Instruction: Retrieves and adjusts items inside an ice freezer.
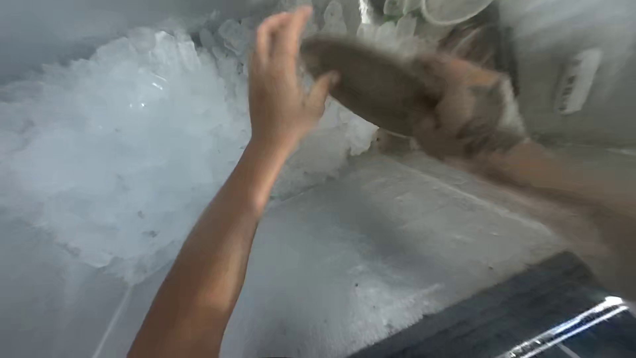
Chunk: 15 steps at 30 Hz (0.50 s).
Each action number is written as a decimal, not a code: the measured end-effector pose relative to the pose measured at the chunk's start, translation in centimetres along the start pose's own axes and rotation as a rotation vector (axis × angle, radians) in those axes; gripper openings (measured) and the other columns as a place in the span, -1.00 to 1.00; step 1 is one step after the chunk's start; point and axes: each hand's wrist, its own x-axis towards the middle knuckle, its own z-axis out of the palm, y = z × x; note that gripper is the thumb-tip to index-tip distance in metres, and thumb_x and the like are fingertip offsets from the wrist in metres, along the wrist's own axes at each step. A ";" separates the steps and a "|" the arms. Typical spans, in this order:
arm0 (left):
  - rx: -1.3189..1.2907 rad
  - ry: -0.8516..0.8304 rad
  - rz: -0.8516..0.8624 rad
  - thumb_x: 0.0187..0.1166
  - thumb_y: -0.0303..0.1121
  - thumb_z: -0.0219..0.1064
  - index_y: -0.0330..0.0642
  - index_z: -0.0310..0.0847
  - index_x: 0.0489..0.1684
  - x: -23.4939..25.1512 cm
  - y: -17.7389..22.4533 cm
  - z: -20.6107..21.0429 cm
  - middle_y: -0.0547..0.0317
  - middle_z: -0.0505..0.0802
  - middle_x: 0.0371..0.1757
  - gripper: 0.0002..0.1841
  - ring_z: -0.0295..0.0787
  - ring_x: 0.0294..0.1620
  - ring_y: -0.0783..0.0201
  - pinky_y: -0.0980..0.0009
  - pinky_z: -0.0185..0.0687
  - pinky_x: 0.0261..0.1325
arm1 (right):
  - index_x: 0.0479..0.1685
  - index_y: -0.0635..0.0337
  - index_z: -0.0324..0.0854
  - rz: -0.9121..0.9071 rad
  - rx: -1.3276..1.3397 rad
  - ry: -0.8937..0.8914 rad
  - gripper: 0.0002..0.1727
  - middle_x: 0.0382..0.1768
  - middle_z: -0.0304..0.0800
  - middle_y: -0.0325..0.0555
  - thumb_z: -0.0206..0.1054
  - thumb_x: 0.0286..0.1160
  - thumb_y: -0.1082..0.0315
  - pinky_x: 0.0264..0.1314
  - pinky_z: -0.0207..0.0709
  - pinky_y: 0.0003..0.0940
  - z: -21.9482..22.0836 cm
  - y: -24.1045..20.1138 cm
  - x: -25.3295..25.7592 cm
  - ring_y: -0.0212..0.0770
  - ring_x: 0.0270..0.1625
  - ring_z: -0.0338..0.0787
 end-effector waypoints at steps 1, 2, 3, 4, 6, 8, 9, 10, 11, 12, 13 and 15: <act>-0.081 0.076 -0.140 0.41 -0.07 0.57 -0.27 0.46 0.56 0.0 0.5 0.4 -0.15 0.64 0.47 -0.26 0.58 0.47 0.06 0.20 0.56 0.47 | 0.59 0.23 0.36 0.102 0.053 0.005 -0.40 0.15 0.73 0.43 0.28 0.49 0.39 0.09 0.56 0.47 -0.7 0.3 0.2 0.43 0.12 0.78; -0.173 0.107 -0.321 0.46 -0.08 0.53 -0.34 0.40 0.52 -0.9 1.4 1.1 -0.15 0.66 0.38 -0.28 0.64 0.38 0.11 0.24 0.62 0.39 | 0.65 0.11 0.28 0.216 0.127 0.002 -0.33 0.18 0.72 0.36 0.30 0.46 0.33 0.08 0.57 0.45 -1.1 1.1 0.2 0.34 0.14 0.79; -0.269 0.073 -0.528 0.52 -0.07 0.48 -0.37 0.34 0.50 -2.9 2.3 2.0 -0.17 0.68 0.31 -0.29 0.68 0.29 0.11 0.21 0.66 0.30 | 0.68 -0.02 0.23 0.329 0.214 -0.006 -0.28 0.20 0.72 0.21 0.34 0.44 0.28 0.07 0.63 0.34 -1.3 2.0 0.0 0.17 0.13 0.81; -0.352 -0.029 -0.736 0.55 -0.01 0.44 -0.38 0.30 0.53 -5.4 3.2 2.9 -0.21 0.70 0.30 -0.26 0.71 0.27 0.05 0.12 0.71 0.28 | 0.67 -0.08 0.23 0.427 0.305 -0.020 -0.26 0.15 0.73 0.08 0.38 0.41 0.28 -0.01 0.68 0.16 -1.4 3.0 -0.5 -0.02 0.04 0.81; -0.506 -0.256 -1.117 0.54 0.21 0.40 -0.35 0.32 0.55 -10.6 3.6 5.0 -0.27 0.72 0.27 -0.16 0.73 0.21 -0.06 -0.04 0.70 0.21 | 0.52 -0.03 0.40 0.659 0.515 -0.067 -0.45 -0.12 0.67 -0.12 0.38 0.53 0.40 -0.28 0.59 -0.26 -1.3 3.7 -2.1 -0.33 -0.26 0.65; -0.729 -0.351 -1.375 0.55 0.24 0.38 -0.30 0.23 0.65 -13.9 2.6 6.8 -0.29 0.70 0.36 -0.11 0.78 0.24 -0.12 -0.04 0.76 0.22 | 0.32 -0.02 0.51 0.930 0.702 -0.126 -0.60 -0.28 0.70 -0.18 0.33 0.51 0.46 -0.56 0.63 -0.41 -1.0 4.3 -3.8 -0.37 -0.48 0.70; -0.817 -0.334 -1.439 0.62 0.14 0.36 -0.25 0.16 0.68 -14.9 2.5 7.4 -0.27 0.74 0.30 -0.19 0.83 0.13 -0.10 0.00 0.82 0.10 | 0.17 0.08 0.55 1.089 0.780 -0.178 -0.72 -0.33 0.72 -0.12 0.30 0.50 0.42 -0.59 0.64 -0.35 -0.5 4.7 -4.7 -0.30 -0.50 0.71; -0.860 -0.311 -1.480 0.70 -0.02 0.32 -0.20 0.12 0.68 -15.6 2.8 7.5 -0.26 0.78 0.21 -0.30 0.86 0.01 -0.09 0.03 0.83 -0.04 | 0.07 0.16 0.54 1.213 0.825 -0.260 -0.79 -0.35 0.73 -0.07 0.26 0.51 0.38 -0.59 0.67 -0.32 0.0 5.2 -5.4 -0.24 -0.52 0.74; -0.840 -0.301 -1.519 0.74 -0.22 0.27 -0.17 0.12 0.67 -16.1 3.3 7.3 -0.26 0.78 0.13 -0.41 0.85 -0.08 -0.08 0.04 0.82 -0.14 | 0.06 0.21 0.51 1.296 0.857 -0.353 -0.80 -0.34 0.74 -0.02 0.21 0.54 0.37 -0.56 0.71 -0.29 0.6 5.6 -5.8 -0.20 -0.50 0.77; -0.783 -0.320 -1.571 0.74 -0.38 0.19 -0.17 0.17 0.67 -16.5 3.8 7.0 -0.28 0.76 0.12 -0.48 0.83 -0.09 -0.10 0.02 0.81 -0.16 | 0.10 0.22 0.49 1.352 0.881 -0.436 -0.78 -0.30 0.74 0.03 0.17 0.57 0.37 -0.52 0.73 -0.27 1.5 6.0 -6.0 -0.16 -0.47 0.79; -0.741 -0.352 -1.632 0.77 -0.41 0.11 -0.21 0.24 0.60 -17.0 4.2 6.6 -0.30 0.74 0.15 -0.56 0.83 -0.05 -0.12 -0.02 0.83 -0.13 | 0.16 0.22 0.48 1.388 0.898 -0.509 -0.75 -0.27 0.75 0.07 0.16 0.60 0.36 -0.48 0.74 -0.26 2.5 6.3 -6.1 -0.13 -0.44 0.81; -0.687 -0.329 -1.747 0.80 -0.36 0.08 -0.32 0.40 0.42 -17.7 4.2 6.0 -0.31 0.76 0.10 -0.67 0.88 -0.15 -0.10 0.01 0.88 -0.24 | 0.23 0.20 0.47 1.405 0.922 -0.600 -0.71 -0.19 0.75 0.10 0.17 0.64 0.32 -0.40 0.76 -0.24 5.4 5.9 -5.8 -0.10 -0.36 0.83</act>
